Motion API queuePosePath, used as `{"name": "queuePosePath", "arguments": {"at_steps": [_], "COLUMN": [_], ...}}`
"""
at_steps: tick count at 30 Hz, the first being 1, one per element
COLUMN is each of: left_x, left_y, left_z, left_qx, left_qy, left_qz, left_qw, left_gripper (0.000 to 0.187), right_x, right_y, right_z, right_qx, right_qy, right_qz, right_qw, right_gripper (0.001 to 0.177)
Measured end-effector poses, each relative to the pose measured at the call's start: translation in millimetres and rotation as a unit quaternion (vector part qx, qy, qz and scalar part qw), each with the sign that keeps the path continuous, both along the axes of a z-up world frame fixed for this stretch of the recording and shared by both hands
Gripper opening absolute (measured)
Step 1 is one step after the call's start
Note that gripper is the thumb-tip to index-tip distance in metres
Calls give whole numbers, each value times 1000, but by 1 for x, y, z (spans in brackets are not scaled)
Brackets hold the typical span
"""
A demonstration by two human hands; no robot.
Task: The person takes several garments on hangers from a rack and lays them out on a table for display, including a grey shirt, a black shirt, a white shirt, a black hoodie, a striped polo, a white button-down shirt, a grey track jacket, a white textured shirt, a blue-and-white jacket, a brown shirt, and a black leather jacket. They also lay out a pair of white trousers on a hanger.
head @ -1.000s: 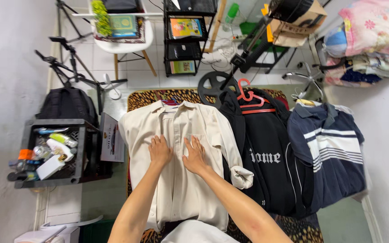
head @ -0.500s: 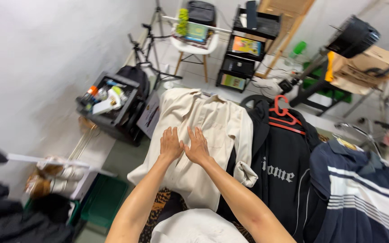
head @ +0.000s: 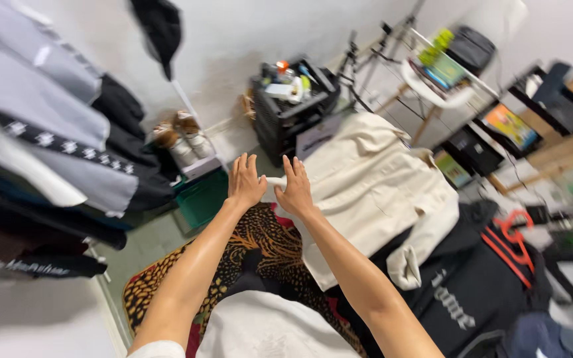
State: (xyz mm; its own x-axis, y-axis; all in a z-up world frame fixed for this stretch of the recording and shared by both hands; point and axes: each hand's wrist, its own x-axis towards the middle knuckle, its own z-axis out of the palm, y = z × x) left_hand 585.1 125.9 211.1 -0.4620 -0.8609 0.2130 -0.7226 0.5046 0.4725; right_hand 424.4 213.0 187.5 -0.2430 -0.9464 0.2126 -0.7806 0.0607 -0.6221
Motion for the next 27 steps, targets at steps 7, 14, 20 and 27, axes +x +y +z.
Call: {"name": "queuePosePath", "arguments": {"at_steps": [7,14,20,27], "left_x": [114,220,308,380], "left_y": [-8,-33,-61,-76], "left_z": [34,72,107,143], "left_qx": [-28,-96,-156,-96], "left_qy": [11,52,55,65], "left_qz": [116,181,194,207], "left_qw": [993,977,967,971], "left_gripper": [66,65,66,69], "right_x": [83,177,265,350], "right_y": [-48,-94,-137,-192], "right_z": [27,72,116,152], "right_qx": [-63,-72,-122,-138], "right_qy": [3,-6,-52,-68], "right_qz": [126,183,206,210], "right_qw": [990,980,970,965], "right_gripper": [95,88,75,60]}}
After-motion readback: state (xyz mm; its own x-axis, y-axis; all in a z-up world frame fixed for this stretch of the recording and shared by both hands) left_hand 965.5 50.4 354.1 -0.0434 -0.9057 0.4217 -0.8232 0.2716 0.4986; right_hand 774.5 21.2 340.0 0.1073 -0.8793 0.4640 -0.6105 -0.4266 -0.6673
